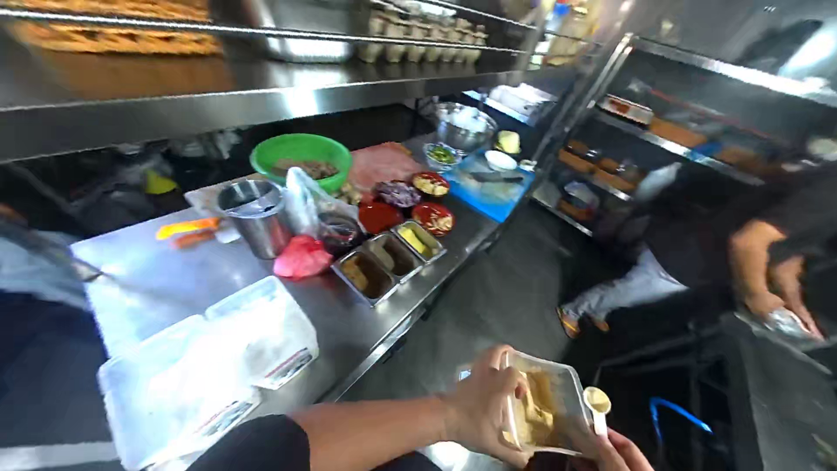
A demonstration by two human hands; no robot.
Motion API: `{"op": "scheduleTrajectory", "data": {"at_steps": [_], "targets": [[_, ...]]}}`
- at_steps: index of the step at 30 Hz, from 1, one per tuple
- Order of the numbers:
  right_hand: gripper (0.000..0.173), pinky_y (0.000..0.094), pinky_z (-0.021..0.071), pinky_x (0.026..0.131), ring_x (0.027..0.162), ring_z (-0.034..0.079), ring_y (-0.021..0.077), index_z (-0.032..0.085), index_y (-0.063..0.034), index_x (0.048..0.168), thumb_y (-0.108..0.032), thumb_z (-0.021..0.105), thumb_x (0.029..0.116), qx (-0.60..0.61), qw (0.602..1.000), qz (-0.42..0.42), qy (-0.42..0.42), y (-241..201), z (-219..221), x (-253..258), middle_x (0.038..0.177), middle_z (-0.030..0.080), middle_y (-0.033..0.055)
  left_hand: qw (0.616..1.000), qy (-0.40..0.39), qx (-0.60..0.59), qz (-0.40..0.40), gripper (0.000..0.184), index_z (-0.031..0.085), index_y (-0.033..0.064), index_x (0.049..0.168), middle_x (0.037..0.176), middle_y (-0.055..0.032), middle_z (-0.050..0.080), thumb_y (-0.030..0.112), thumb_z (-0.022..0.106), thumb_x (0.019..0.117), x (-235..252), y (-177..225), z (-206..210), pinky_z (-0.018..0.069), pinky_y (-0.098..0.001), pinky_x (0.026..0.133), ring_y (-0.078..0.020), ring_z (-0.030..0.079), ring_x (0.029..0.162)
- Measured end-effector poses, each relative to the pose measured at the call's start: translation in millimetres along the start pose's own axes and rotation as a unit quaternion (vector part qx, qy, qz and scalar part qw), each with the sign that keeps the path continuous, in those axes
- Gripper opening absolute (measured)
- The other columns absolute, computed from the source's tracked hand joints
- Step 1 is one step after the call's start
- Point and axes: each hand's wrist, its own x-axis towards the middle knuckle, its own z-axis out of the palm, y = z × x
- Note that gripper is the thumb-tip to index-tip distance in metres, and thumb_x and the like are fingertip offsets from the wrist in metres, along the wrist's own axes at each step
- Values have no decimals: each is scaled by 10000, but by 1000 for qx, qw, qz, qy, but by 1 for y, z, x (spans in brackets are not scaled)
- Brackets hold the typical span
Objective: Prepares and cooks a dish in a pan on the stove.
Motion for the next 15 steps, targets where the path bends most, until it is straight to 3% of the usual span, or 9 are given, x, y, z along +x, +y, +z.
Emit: {"op": "scheduleTrajectory", "data": {"at_steps": [3,5,8,10,13,15], "targets": [[269,420,645,746,879,721,193,552,68,1229,-124,482,1054,-22,995,6,-94,-26,62,21,1029,683,124,997,22,61,-48,757,593,22,1196,1547,-346,337,415,928,642,-23,-9,-62,408,-568,1136,-497,380,1424],[256,413,642,747,869,722,189,561,69,1220,-107,463,1062,-21,989,28,-142,-29,100,23,1024,689,125,989,-3,106,-102,765,586,38,1226,1578,-320,310,422,927,659,-39,-11,-98,420,-577,1124,-487,373,1436],[235,409,640,739,853,726,206,580,70,1199,-95,482,1063,-3,978,61,-198,-19,148,25,1008,694,141,968,-58,168,-177,767,560,39,1256,1570,-274,336,436,918,705,-59,-17,-144,514,-554,1013,-433,498,1331],[231,417,632,750,867,718,228,592,72,1186,-92,499,1054,-2,970,79,-228,-15,171,22,1015,685,161,955,-79,195,-209,774,553,42,1261,1555,-255,358,456,909,713,-72,-29,-163,530,-524,997,-401,518,1316],[213,413,624,747,854,698,224,612,66,1162,-82,522,1039,-6,960,97,-262,-9,195,18,987,670,156,933,-120,235,-243,765,542,74,1263,1511,-216,401,458,906,710,-82,-40,-186,499,-500,1041,-370,473,1354],[214,415,623,734,838,693,220,611,73,1166,-76,530,1036,-16,956,99,-274,-7,203,14,976,663,159,924,-147,252,-248,800,529,72,1300,1465,-206,458,413,921,691,-83,-47,-196,401,-527,1143,-385,419,1402]]}}
